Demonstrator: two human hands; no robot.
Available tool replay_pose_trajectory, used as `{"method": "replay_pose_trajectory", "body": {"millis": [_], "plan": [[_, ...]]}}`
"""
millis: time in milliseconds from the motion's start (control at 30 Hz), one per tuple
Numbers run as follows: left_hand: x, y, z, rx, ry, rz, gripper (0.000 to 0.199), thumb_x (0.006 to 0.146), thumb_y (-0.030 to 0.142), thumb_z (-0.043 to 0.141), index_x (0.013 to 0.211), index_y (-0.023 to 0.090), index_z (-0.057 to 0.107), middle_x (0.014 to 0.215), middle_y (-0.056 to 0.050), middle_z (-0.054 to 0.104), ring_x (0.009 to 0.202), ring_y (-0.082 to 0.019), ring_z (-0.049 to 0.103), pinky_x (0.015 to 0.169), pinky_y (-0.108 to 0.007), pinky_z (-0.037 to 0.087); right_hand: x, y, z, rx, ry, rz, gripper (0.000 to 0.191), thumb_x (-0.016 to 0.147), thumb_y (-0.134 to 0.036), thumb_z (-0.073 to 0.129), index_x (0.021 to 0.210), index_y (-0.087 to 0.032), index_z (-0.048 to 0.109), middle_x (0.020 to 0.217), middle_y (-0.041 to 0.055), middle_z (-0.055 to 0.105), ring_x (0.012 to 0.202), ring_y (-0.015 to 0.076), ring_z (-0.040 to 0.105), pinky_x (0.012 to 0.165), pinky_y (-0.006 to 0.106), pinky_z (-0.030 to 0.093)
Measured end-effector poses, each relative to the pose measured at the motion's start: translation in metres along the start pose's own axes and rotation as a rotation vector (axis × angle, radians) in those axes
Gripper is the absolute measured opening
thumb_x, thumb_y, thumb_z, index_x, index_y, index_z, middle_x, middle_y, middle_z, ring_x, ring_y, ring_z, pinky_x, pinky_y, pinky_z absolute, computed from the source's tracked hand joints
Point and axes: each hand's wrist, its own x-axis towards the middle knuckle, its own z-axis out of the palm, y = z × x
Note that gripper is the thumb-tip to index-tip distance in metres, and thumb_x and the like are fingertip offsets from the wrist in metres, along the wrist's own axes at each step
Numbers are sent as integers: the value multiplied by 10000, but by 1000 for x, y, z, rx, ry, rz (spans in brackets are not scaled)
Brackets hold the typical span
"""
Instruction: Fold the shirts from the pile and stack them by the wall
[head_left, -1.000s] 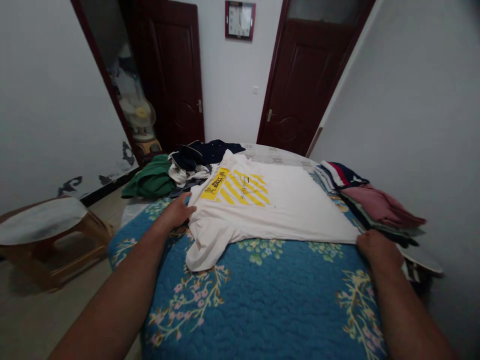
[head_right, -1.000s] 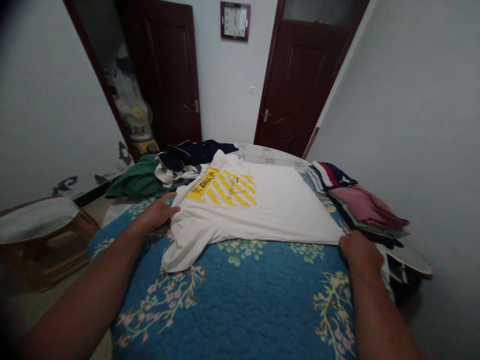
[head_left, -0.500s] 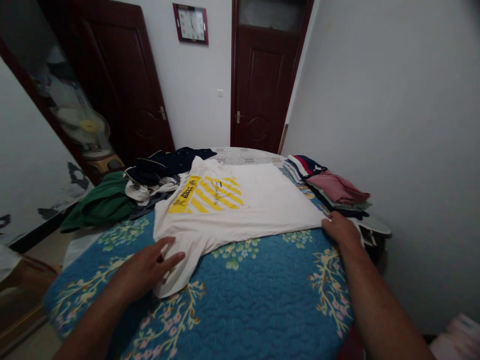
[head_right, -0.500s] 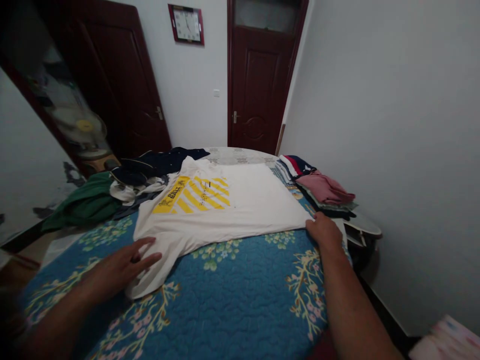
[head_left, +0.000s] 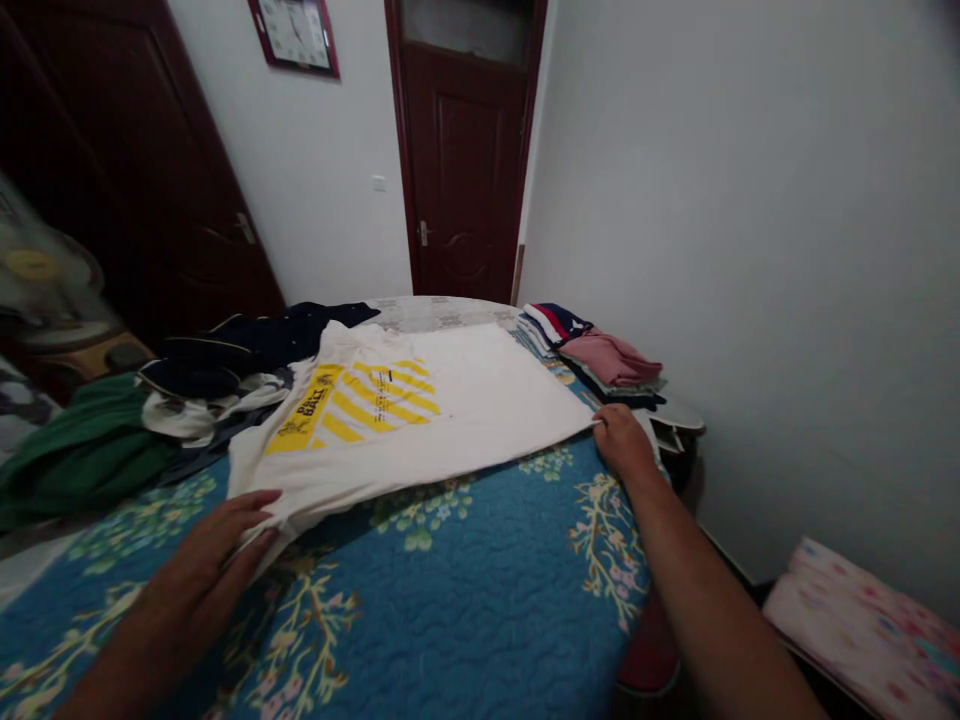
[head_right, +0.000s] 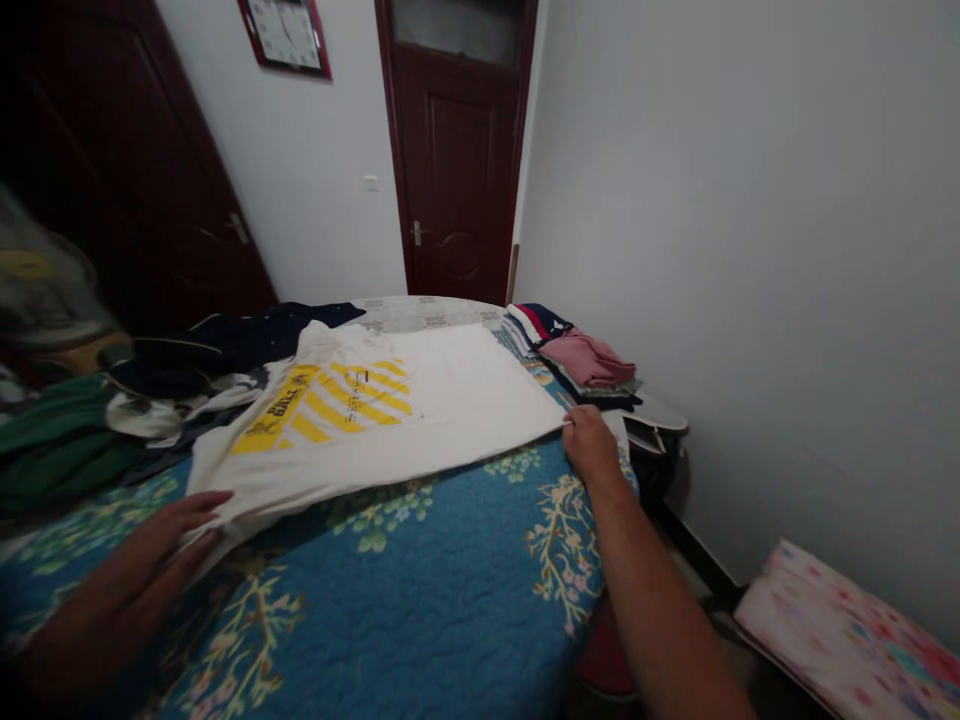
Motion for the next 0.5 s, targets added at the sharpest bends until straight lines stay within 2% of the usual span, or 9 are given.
{"method": "replay_pose_trajectory", "body": {"millis": [67,133,200,300,400,500], "plan": [[1,1,-3,-22,-15,-84,478,956,625,495,1279,341,705,1365,-36,762,1217,-318,738,1061,-419,613,3,-1,0,26,72,1,263,942,-179,500,1058,-182,736,1224,136,683,1080,249,653,1001,353,501],[1,3,-2,-36,-35,-154,470,946,640,486,1224,332,706,1236,-36,806,1102,-316,779,917,-376,660,5,-1,1,50,110,-4,266,936,-183,488,1055,-182,726,1204,135,694,1086,255,651,1000,356,498],[2,4,2,-57,-48,-166,449,958,648,460,1151,320,697,1165,-36,813,1049,-300,788,851,-347,662,5,-2,1,65,105,-9,263,916,-173,485,1032,-182,722,1182,134,711,1085,257,656,992,353,495],[4,0,5,-75,-103,-135,458,974,675,448,1153,319,674,1127,-17,811,1058,-272,782,872,-334,653,4,-5,-2,38,31,18,261,911,-168,490,1015,-180,729,1127,125,746,1025,251,675,937,335,486],[4,-3,2,-57,-144,-120,458,957,711,458,1142,352,676,1100,-5,819,1070,-281,780,904,-367,651,4,-10,-10,-43,-72,73,262,946,-197,500,1035,-188,746,1015,105,776,927,244,688,851,318,464],[-1,-1,-3,-39,-173,-124,462,940,711,461,1147,374,699,1178,-21,821,1063,-307,786,927,-400,644,3,-11,-19,-132,-124,74,250,961,-213,512,1018,-186,754,989,110,784,904,244,692,822,316,447]]}}
